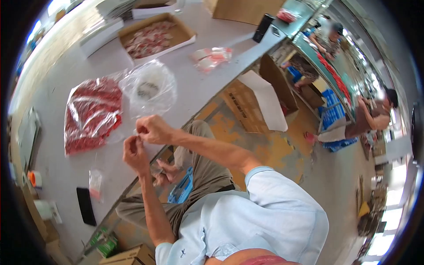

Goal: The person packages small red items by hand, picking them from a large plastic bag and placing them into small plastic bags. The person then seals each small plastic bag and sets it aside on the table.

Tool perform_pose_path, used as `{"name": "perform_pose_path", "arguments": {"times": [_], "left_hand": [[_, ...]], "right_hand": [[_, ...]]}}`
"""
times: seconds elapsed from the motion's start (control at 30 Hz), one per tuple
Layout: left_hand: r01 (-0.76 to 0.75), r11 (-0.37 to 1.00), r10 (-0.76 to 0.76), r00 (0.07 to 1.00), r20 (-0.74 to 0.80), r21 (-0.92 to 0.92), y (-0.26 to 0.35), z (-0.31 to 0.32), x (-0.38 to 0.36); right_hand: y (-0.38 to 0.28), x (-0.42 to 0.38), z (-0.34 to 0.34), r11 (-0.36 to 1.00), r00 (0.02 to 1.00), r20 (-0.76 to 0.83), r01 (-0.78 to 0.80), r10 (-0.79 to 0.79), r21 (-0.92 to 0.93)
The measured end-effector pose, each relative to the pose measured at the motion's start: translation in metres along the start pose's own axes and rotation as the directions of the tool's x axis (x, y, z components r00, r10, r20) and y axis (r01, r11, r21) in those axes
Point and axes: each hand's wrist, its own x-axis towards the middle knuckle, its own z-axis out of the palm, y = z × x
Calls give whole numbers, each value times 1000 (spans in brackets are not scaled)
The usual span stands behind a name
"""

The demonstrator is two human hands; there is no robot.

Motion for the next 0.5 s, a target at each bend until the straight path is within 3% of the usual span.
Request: {"name": "perform_pose_path", "arguments": {"times": [0.1, 0.23, 0.3, 0.37, 0.43, 0.47, 0.5], "left_hand": [[69, 989, -66, 997, 29, -131, 9, 1, -2], [21, 976, -5, 997, 76, -216, 10, 1, -3], [1, 986, 7, 999, 53, -165, 10, 1, -4], [-124, 990, 127, 991, -36, 69, 3, 4, -3], [-155, 977, 167, 983, -73, 149, 14, 6, -3], [-144, 983, 154, 985, -84, 115, 15, 6, -3], [-64, 990, 70, 996, -50, 124, 17, 2, -2]], "right_hand": [[-1, -6, -1, 997, 1000, -4, -3, 4, 78], [0, -8, -3, 986, 999, 37, -39, 33, 161], [2, -8, -1, 984, 997, 46, -63, 56, 167], [-9, -7, -1, 999, 997, -63, -40, 41, 12], [-12, -6, 8, 991, 986, -160, 26, -47, -129], [-14, -5, 9, 994, 982, -180, 30, -48, -105], [-11, -6, 8, 992, 995, -97, -21, 9, -121]]}}
